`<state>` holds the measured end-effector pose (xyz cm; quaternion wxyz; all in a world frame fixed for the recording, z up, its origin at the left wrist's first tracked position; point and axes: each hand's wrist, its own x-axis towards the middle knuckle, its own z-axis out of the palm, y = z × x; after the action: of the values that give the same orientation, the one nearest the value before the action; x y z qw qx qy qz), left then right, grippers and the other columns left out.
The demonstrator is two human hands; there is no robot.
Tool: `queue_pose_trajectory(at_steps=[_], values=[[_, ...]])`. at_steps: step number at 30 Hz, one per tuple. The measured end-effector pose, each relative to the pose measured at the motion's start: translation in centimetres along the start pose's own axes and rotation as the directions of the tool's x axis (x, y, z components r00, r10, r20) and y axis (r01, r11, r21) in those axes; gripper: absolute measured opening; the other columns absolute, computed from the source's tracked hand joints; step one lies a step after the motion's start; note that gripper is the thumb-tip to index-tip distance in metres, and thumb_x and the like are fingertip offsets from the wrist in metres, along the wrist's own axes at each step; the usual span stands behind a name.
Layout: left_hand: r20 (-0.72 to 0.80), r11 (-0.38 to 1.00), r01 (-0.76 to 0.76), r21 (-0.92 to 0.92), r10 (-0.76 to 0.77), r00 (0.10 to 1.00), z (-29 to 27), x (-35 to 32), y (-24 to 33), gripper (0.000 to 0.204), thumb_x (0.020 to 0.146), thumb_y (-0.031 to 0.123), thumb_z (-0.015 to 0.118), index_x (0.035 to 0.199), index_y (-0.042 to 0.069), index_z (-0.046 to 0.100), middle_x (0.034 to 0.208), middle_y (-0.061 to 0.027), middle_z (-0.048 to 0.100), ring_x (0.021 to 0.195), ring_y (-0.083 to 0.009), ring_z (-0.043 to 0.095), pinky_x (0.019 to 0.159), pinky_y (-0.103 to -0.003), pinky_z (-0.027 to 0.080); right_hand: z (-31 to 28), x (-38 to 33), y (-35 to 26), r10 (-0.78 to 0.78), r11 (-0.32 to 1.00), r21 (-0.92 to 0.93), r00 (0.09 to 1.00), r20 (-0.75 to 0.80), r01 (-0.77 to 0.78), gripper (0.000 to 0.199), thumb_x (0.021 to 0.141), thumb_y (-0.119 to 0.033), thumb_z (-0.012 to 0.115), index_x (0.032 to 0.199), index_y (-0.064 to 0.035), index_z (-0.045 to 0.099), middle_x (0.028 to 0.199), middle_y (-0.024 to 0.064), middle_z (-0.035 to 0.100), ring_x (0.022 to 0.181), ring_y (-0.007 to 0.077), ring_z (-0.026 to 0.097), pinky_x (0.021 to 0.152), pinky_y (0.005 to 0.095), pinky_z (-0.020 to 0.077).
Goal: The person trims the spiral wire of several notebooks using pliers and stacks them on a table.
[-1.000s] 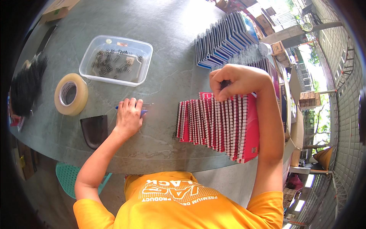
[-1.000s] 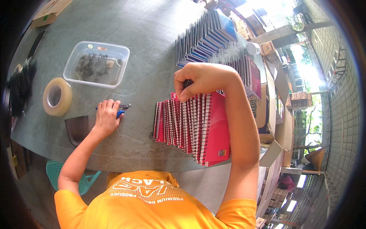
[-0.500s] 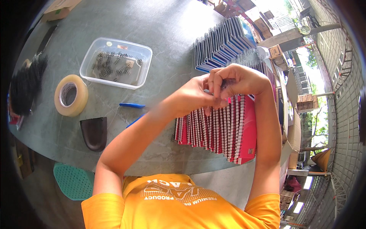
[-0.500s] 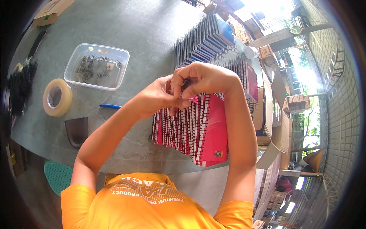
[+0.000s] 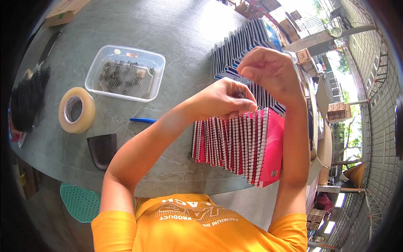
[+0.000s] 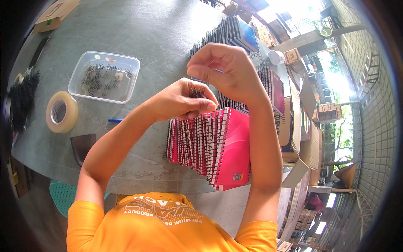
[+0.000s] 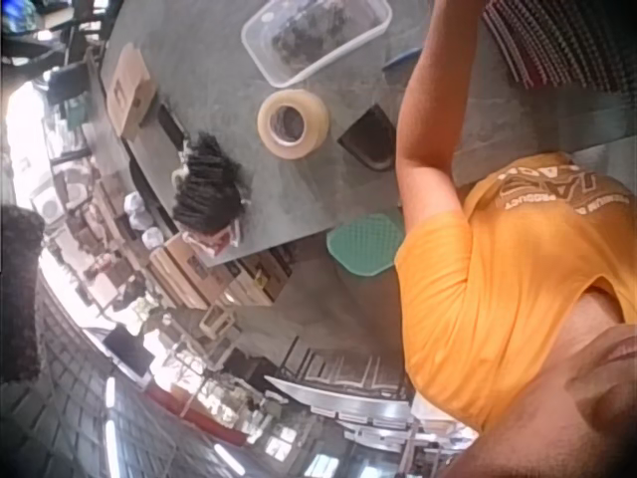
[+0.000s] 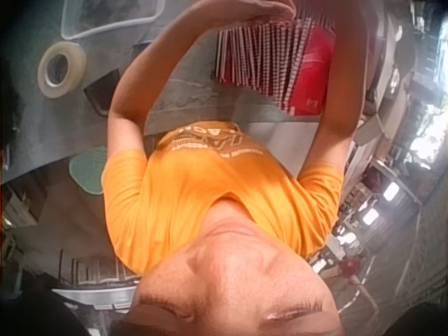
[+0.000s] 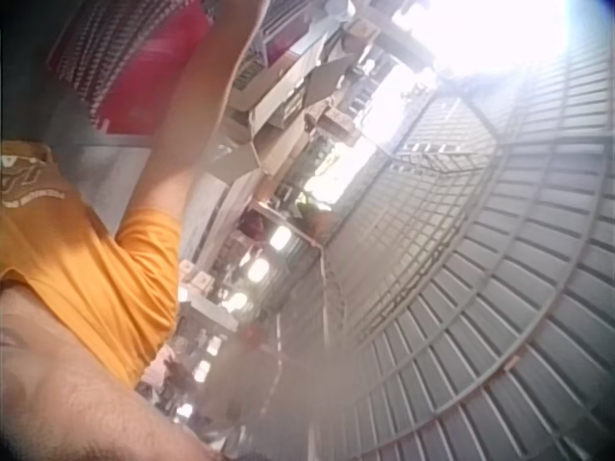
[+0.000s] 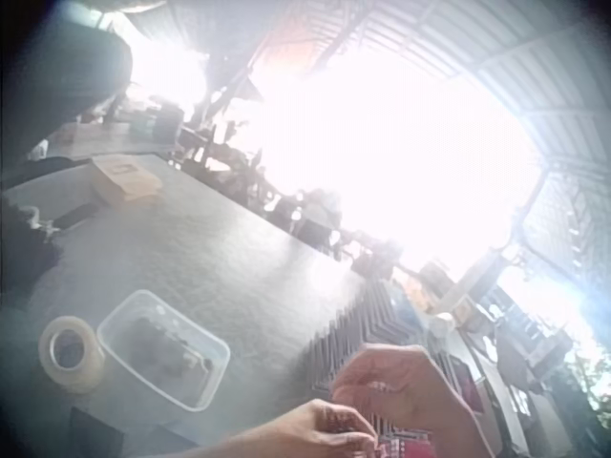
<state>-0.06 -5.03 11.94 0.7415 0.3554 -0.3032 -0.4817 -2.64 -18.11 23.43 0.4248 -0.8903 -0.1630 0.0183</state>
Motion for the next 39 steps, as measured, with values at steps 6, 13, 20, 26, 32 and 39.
queue_pose_trajectory(at_steps=[6,13,20,26,32,39], values=[[-0.149,0.962,0.262,-0.074,-0.271,0.951,1.0,-0.1,-0.4,0.034,0.087,0.035,0.063,0.072,0.006,0.053,0.055,0.0012,0.048,0.040,-0.0041,0.040,0.034,-0.018,0.029,0.1,0.1,-1.9,-0.399,0.877,-0.358,0.901,-0.171,0.320,0.018,0.078,-0.017,0.073,0.082,-0.0015,0.066,0.076,0.0052,0.063,0.067,0.0125,0.058,0.064,0.0245,0.0475],[-0.141,0.989,0.062,0.133,-0.043,0.989,1.3,-1.2,0.9,0.022,0.087,0.025,0.064,0.088,0.003,0.062,0.066,0.0015,0.055,0.048,-0.0039,0.048,0.039,-0.017,0.035,0.2,-4.3,-5.1,0.034,0.572,-0.821,0.999,0.038,0.011,0.065,0.078,-0.056,0.062,0.104,0.0039,0.060,0.097,0.0184,0.063,0.090,0.0279,0.061,0.080,0.0381,0.0474],[0.032,0.989,-0.033,0.143,0.029,0.999,0.5,0.0,1.1,0.020,0.084,0.020,0.069,0.085,0.001,0.064,0.065,-0.0016,0.058,0.047,-0.0045,0.048,0.039,-0.018,0.035,2.8,-10.1,-3.0,0.263,0.719,-0.649,0.962,-0.079,-0.249,0.065,0.075,-0.045,0.061,0.122,-0.0012,0.047,0.108,0.0201,0.055,0.106,0.0345,0.050,0.095,0.0450,0.0345],[-0.117,0.973,0.228,0.022,-0.224,0.967,-1.1,-0.1,1.0,0.033,0.091,0.033,0.059,0.074,0.005,0.057,0.057,0.0006,0.050,0.041,-0.0039,0.040,0.032,-0.019,0.028,2.3,-10.7,-2.6,0.273,0.759,-0.584,0.955,-0.115,-0.287,0.060,0.071,-0.042,0.060,0.117,-0.0037,0.050,0.104,0.0162,0.055,0.102,0.0323,0.050,0.094,0.0429,0.0333],[-0.458,0.928,0.002,0.374,0.182,0.870,-2.8,-2.2,2.4,0.030,0.092,0.032,0.056,0.079,0.005,0.060,0.060,0.0011,0.051,0.051,-0.0034,0.045,0.042,-0.020,0.034,2.1,-11.2,-2.4,0.259,0.779,-0.558,0.957,-0.129,-0.286,0.057,0.076,-0.046,0.058,0.113,-0.0036,0.052,0.109,0.0157,0.054,0.107,0.0321,0.048,0.096,0.0427,0.0322],[-0.424,-0.033,0.485,0.874,0.440,0.792,-16.9,-11.5,-0.5,0.028,0.075,0.014,0.067,0.099,0.001,0.060,0.096,-0.0174,0.061,0.089,-0.0323,0.058,0.082,-0.040,0.044,0.8,-24.0,6.7,0.440,0.839,0.228,0.369,-0.819,-0.495,0.037,0.089,-0.033,0.055,0.110,-0.0023,0.056,0.110,0.0120,0.057,0.105,0.0247,0.053,0.090,0.0388,0.0399]])
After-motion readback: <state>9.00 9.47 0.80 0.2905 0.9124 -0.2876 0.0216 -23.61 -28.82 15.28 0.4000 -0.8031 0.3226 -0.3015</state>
